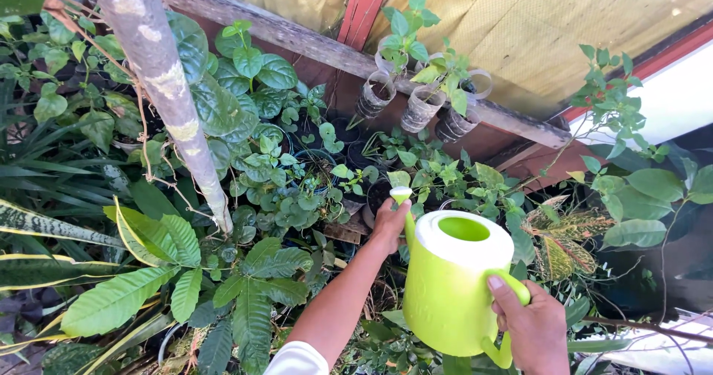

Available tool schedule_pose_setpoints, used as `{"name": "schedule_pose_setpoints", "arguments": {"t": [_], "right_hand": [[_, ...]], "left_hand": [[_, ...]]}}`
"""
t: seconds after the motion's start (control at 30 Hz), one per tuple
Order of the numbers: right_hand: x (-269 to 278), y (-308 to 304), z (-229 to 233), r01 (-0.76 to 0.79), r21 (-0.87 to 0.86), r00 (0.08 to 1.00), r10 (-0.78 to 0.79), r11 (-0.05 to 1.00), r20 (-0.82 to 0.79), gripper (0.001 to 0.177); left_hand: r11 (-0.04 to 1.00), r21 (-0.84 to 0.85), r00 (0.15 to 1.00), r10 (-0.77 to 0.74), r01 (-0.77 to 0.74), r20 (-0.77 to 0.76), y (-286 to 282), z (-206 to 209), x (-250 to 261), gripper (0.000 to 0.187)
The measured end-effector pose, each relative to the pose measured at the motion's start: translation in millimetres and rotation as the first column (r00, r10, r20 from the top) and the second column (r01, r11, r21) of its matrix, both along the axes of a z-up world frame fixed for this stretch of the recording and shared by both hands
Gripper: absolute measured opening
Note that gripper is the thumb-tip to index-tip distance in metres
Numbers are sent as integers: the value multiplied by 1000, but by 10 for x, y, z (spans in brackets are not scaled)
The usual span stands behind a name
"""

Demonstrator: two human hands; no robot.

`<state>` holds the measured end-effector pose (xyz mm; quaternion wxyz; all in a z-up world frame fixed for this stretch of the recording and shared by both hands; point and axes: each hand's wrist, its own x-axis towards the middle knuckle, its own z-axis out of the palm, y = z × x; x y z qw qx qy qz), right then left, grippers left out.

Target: Watering various potted plants in an outdoor garden area.

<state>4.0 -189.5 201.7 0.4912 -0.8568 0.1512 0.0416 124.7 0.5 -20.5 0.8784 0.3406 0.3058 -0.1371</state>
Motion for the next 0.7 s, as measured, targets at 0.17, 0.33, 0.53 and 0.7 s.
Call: {"name": "schedule_pose_setpoints", "arguments": {"t": [0.17,0.33,0.53,0.7], "right_hand": [[-76,4,8,5,-30,1000,-6,1000,-15,28],[-296,-61,-129,20,-123,999,-16,992,33,25],[-614,-480,-636,110,47,984,-115,993,135,22],[-948,-924,-969,158,-35,980,-152,987,126,32]], "left_hand": [[999,37,1000,7,-7,-9,19,114,-48,59],[988,139,995,56,-68,84,-42,103,-48,51],[921,379,989,34,-88,147,-97,269,-239,50],[908,398,958,12,-132,288,-269,296,-468,41]]}}
